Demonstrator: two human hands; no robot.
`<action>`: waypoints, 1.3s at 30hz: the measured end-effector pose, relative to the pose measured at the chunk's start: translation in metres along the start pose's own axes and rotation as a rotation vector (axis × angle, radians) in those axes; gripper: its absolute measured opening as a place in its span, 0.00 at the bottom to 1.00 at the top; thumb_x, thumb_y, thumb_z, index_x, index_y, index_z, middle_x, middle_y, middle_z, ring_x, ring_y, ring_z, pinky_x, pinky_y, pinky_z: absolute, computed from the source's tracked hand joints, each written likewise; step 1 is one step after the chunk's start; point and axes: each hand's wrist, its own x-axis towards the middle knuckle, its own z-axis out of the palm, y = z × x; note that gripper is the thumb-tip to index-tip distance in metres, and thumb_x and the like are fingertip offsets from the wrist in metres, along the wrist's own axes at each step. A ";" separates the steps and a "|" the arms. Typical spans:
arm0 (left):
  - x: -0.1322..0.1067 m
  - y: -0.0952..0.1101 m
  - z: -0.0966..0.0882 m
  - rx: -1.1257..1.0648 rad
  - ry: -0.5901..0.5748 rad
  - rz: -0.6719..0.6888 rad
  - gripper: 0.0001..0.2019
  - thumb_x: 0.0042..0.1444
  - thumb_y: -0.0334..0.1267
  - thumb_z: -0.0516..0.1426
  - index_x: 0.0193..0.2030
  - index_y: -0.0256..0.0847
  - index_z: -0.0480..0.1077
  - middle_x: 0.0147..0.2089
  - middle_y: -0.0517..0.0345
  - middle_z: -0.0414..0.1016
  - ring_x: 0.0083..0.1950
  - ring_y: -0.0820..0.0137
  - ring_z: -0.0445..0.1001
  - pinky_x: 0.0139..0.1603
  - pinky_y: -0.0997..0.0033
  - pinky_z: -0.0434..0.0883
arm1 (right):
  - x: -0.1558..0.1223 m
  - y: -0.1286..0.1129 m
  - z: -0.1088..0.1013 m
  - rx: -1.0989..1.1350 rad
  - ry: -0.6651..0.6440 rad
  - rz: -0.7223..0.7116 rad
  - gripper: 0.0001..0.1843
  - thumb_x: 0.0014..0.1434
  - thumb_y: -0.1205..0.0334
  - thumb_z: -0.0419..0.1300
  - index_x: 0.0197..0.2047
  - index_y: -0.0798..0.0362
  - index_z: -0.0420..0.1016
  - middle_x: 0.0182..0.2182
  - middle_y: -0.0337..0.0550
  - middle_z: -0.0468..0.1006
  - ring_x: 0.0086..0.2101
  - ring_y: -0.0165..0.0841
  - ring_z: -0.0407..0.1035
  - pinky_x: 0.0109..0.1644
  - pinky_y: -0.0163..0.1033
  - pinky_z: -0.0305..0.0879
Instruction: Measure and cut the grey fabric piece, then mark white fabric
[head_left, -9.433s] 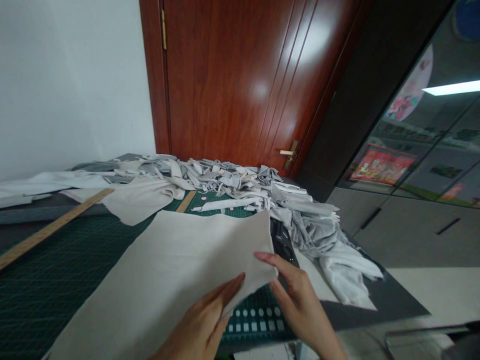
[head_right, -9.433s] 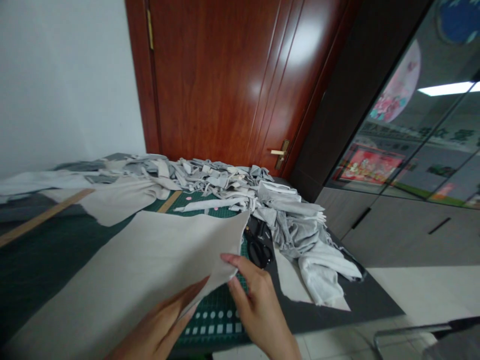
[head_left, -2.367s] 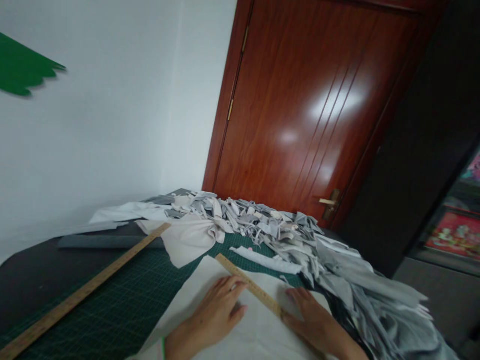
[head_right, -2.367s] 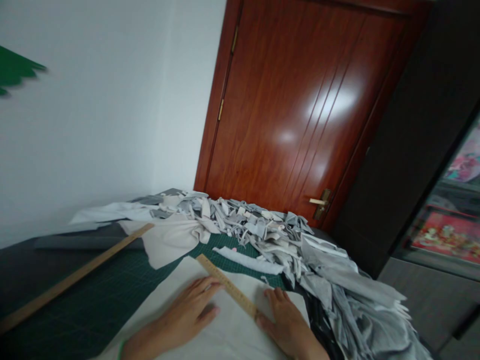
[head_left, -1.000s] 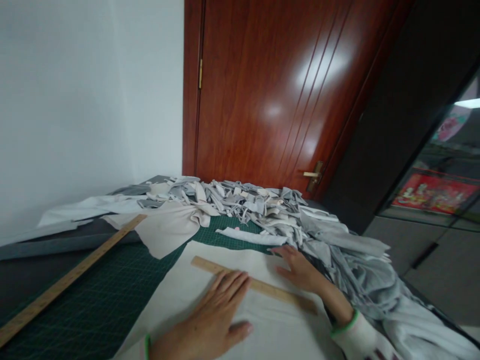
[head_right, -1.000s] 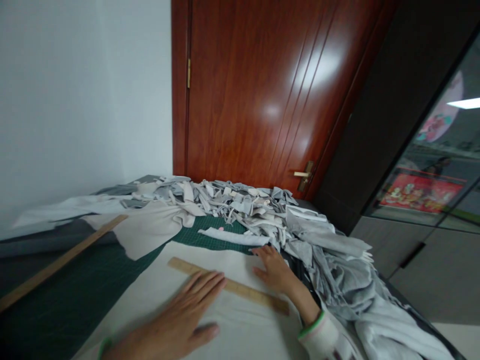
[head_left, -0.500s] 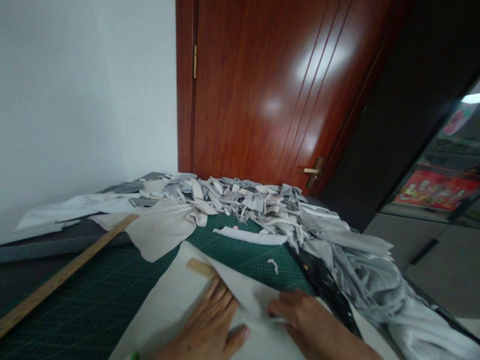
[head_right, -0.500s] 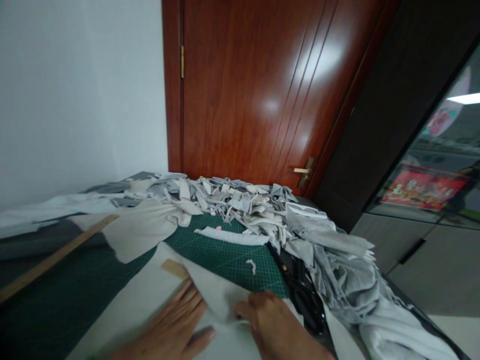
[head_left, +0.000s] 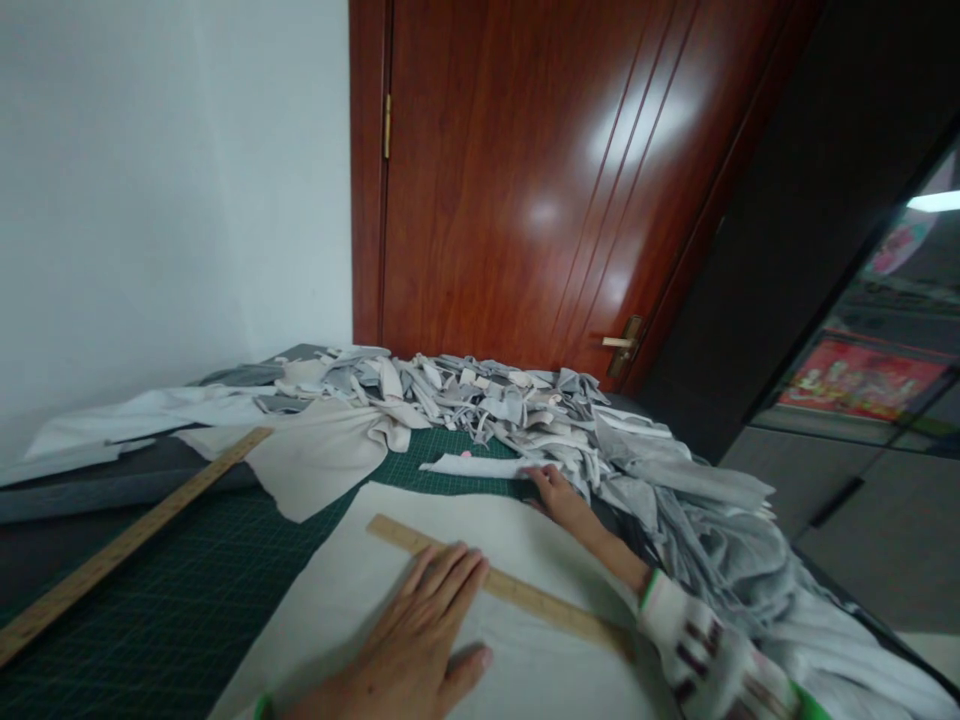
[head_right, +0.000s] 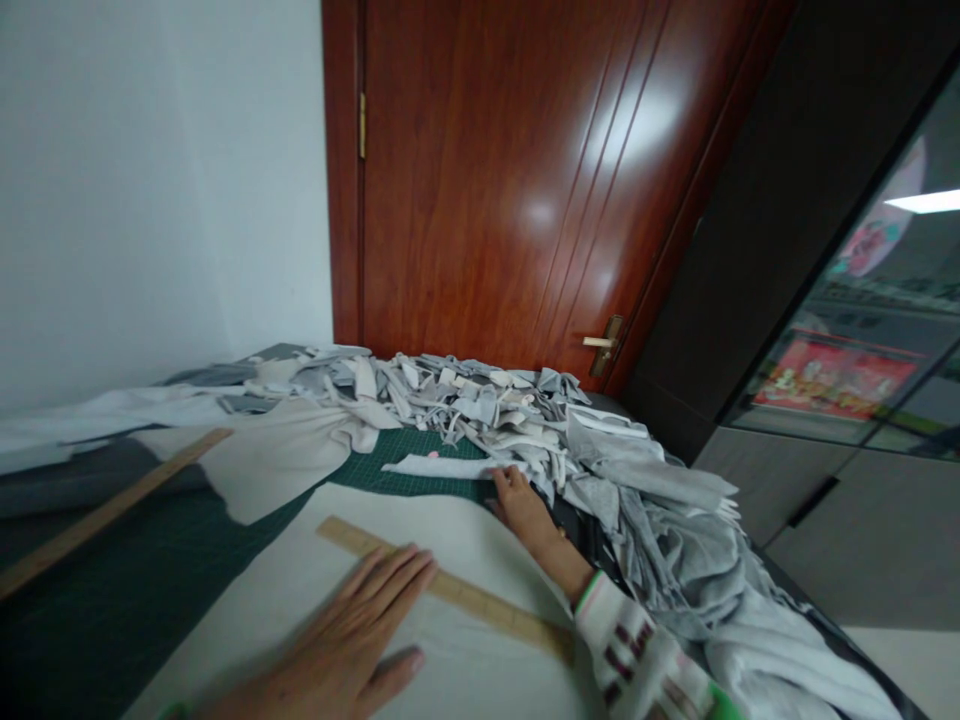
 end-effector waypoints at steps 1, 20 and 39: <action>0.000 0.000 0.000 -0.005 0.000 0.000 0.39 0.65 0.50 0.52 0.72 0.52 0.28 0.72 0.54 0.53 0.70 0.54 0.57 0.67 0.47 0.61 | 0.006 0.003 0.003 -0.014 0.007 0.035 0.28 0.62 0.69 0.54 0.65 0.61 0.57 0.56 0.63 0.65 0.55 0.45 0.66 0.57 0.47 0.63; 0.002 0.002 0.000 -0.078 -0.054 -0.033 0.36 0.65 0.50 0.52 0.73 0.48 0.36 0.72 0.52 0.52 0.71 0.53 0.54 0.68 0.42 0.58 | 0.042 0.037 -0.114 -0.044 0.228 0.392 0.21 0.67 0.53 0.45 0.46 0.58 0.72 0.33 0.49 0.79 0.33 0.36 0.74 0.33 0.35 0.63; 0.012 -0.016 0.003 0.037 -0.047 -0.194 0.27 0.63 0.50 0.55 0.66 0.45 0.59 0.69 0.49 0.62 0.69 0.54 0.58 0.66 0.43 0.58 | -0.137 -0.021 -0.006 0.124 -0.332 -0.068 0.25 0.55 0.64 0.58 0.57 0.59 0.68 0.55 0.60 0.71 0.57 0.47 0.64 0.65 0.51 0.57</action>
